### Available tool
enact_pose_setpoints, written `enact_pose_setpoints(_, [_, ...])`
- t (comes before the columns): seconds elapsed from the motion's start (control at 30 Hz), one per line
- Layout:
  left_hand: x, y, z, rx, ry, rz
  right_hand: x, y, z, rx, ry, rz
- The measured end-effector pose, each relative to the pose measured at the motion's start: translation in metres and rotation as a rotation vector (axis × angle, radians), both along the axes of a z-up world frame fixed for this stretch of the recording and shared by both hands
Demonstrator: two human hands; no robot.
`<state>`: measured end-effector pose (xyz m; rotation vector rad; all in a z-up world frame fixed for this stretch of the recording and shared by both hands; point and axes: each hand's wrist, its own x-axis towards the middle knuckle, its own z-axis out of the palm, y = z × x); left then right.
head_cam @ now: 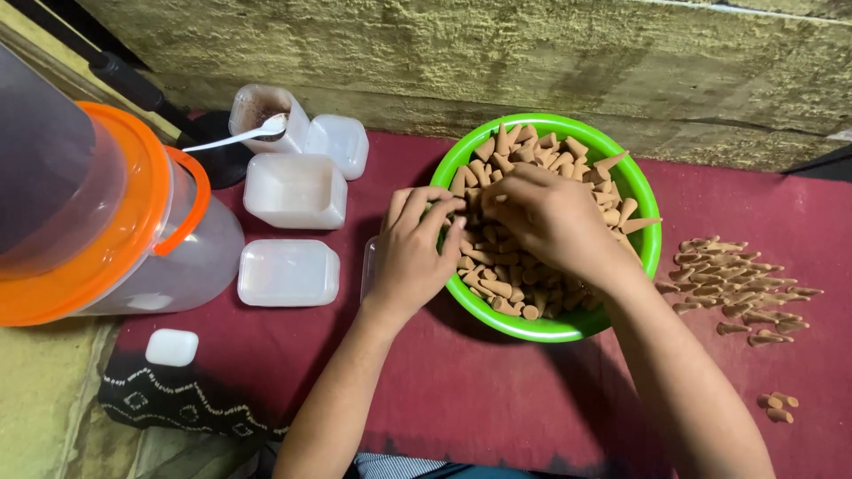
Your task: The person sorts small, cone-shaped clay pieces from a green bowl onto a red table. They pick up pieces by hand and place them in a pile on the table, occasionally rearranging the pile.
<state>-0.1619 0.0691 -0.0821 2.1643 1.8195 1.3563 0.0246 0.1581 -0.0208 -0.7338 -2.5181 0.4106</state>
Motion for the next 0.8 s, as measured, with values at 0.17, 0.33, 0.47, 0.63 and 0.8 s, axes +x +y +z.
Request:
enact_pose_setpoints(0.17, [0.011,-0.010,0.026,0.027,-0.422,-0.264,0.021,-0.026,-0.007,-0.489,0.424,-0.030])
enact_pose_setpoints(0.33, [0.016,-0.017,0.034,0.001,-0.603,-0.379,0.028,-0.039,-0.025,-0.625,0.692,-0.048])
enact_pose_setpoints(0.47, [0.016,-0.020,0.024,0.070,-0.841,-0.481,0.030,-0.040,-0.019,-0.417,0.584,-0.205])
enact_pose_setpoints(0.63, [0.003,-0.015,0.004,0.132,-1.080,-0.524,0.048,-0.025,-0.039,-0.169,0.408,-0.280])
enact_pose_setpoints(0.8, [-0.002,-0.016,-0.003,0.178,-1.170,-0.429,0.056,-0.025,-0.044,-0.078,0.232,-0.236])
